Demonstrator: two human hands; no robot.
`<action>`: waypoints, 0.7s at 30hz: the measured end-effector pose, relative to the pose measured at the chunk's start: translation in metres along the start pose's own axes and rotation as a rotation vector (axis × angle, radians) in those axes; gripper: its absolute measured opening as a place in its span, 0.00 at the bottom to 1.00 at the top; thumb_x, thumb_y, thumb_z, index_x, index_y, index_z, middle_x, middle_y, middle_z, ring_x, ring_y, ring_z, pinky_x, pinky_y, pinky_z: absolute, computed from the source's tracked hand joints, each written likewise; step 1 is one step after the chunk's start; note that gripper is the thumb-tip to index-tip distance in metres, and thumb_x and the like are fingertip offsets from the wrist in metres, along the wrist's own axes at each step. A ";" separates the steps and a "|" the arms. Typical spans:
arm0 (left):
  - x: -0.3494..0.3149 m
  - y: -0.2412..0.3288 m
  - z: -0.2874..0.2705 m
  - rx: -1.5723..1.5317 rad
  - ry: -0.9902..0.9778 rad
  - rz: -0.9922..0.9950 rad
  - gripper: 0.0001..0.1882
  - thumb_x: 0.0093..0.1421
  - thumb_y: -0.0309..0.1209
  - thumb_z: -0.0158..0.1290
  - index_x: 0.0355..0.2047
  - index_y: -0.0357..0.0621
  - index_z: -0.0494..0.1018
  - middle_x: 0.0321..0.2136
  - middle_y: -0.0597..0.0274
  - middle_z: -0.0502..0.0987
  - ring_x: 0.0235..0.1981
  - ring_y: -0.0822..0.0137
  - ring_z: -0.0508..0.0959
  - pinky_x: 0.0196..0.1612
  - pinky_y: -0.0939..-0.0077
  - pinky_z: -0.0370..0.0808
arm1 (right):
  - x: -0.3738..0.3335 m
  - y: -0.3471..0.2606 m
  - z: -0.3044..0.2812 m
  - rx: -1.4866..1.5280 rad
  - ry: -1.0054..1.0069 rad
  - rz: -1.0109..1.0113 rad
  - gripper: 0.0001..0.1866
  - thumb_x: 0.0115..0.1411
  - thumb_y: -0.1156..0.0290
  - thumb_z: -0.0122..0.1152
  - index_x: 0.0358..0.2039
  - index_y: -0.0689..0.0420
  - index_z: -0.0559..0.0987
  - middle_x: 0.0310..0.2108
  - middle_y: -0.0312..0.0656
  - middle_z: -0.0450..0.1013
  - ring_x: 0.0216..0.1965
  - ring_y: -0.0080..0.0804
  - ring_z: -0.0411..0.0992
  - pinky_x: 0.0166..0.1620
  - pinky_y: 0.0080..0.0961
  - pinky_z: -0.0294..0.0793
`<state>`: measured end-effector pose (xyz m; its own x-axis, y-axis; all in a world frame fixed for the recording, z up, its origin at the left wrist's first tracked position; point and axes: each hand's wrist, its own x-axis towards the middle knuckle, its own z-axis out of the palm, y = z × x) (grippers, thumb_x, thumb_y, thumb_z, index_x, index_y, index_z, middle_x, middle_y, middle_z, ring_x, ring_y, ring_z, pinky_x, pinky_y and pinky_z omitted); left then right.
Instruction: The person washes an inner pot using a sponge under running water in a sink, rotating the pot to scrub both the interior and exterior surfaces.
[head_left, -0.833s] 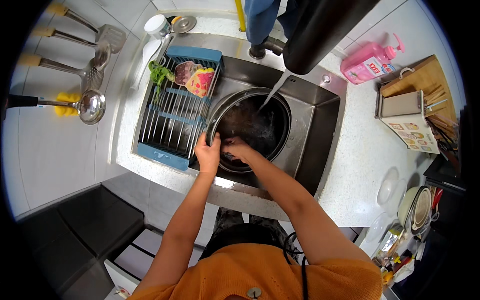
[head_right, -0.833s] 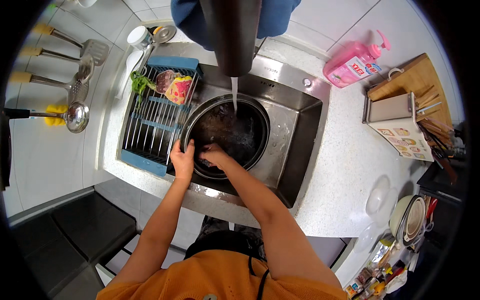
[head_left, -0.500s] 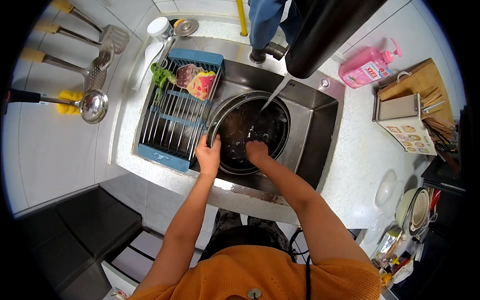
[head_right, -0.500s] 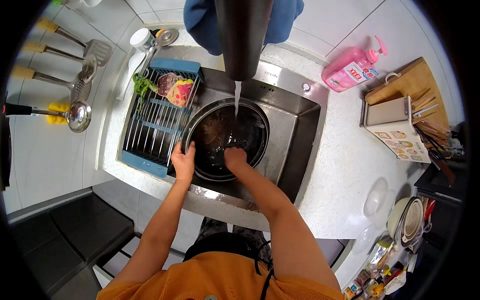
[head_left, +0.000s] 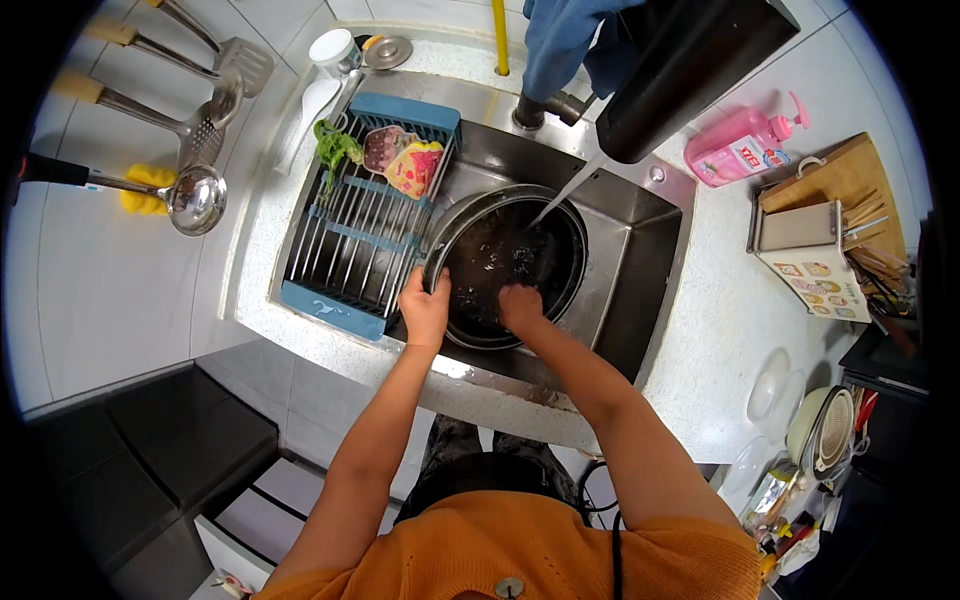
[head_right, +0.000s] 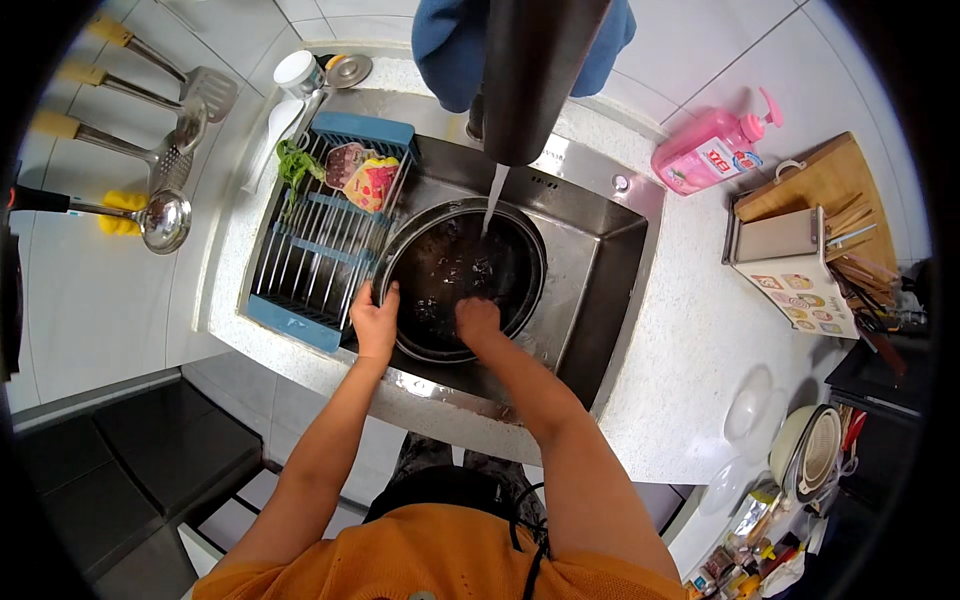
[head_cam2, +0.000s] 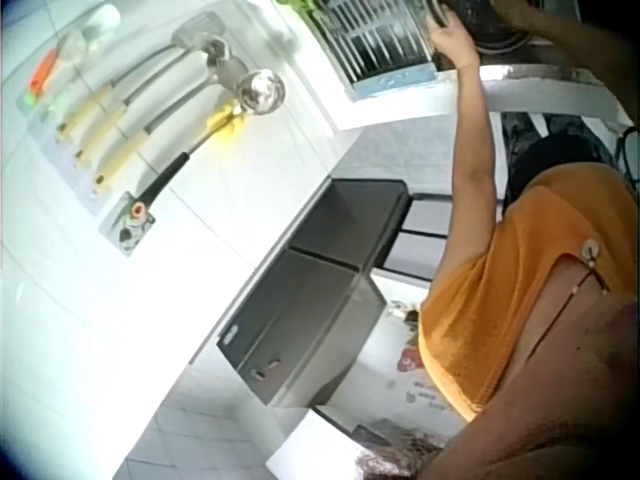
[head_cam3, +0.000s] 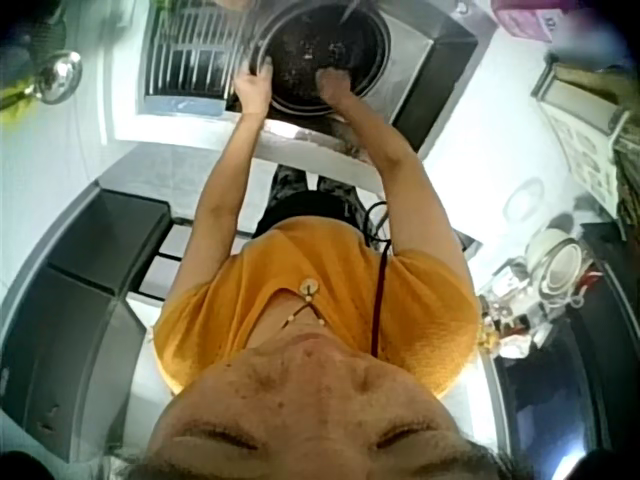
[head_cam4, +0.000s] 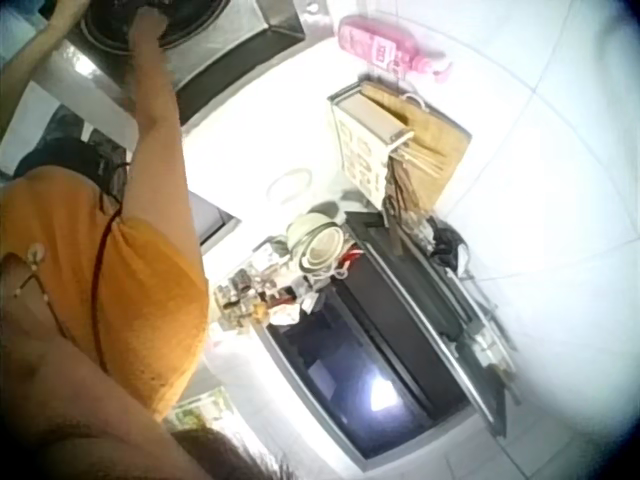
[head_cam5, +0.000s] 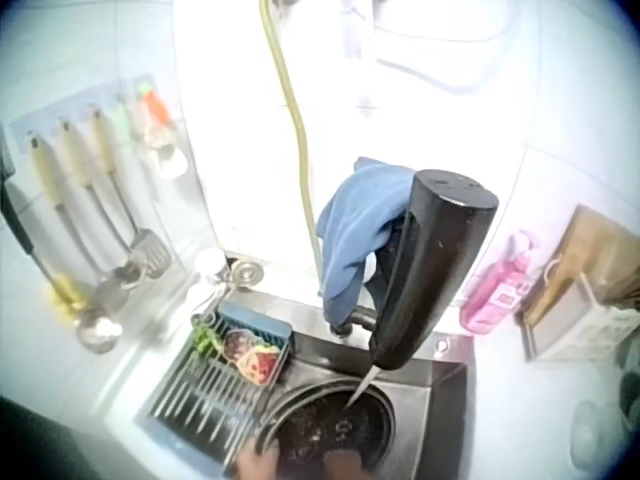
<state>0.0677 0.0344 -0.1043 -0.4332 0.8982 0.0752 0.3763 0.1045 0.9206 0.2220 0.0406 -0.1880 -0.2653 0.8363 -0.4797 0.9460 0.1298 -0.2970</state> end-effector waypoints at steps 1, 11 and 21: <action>0.000 -0.001 0.000 0.012 0.001 -0.003 0.09 0.48 0.28 0.54 0.19 0.37 0.66 0.11 0.56 0.65 0.12 0.70 0.61 0.18 0.75 0.62 | 0.001 -0.008 0.004 0.128 0.001 0.012 0.12 0.44 0.64 0.56 0.25 0.60 0.76 0.29 0.50 0.73 0.34 0.46 0.72 0.37 0.34 0.72; -0.001 0.009 -0.003 0.030 -0.024 -0.031 0.10 0.49 0.29 0.53 0.20 0.36 0.66 0.12 0.53 0.66 0.12 0.65 0.62 0.19 0.73 0.63 | -0.001 -0.012 0.002 0.036 0.005 0.029 0.09 0.44 0.69 0.57 0.27 0.56 0.77 0.28 0.48 0.73 0.33 0.42 0.72 0.38 0.33 0.71; -0.001 -0.001 -0.002 0.027 -0.043 -0.061 0.08 0.49 0.28 0.53 0.23 0.36 0.68 0.14 0.58 0.69 0.16 0.71 0.65 0.22 0.76 0.64 | 0.004 -0.025 0.000 0.197 -0.058 0.079 0.08 0.46 0.68 0.55 0.27 0.57 0.77 0.31 0.50 0.72 0.34 0.45 0.72 0.39 0.35 0.70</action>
<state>0.0665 0.0328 -0.1044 -0.4206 0.9072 0.0017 0.3727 0.1711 0.9120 0.1978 0.0404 -0.1824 -0.2076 0.8072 -0.5525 0.9111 -0.0461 -0.4096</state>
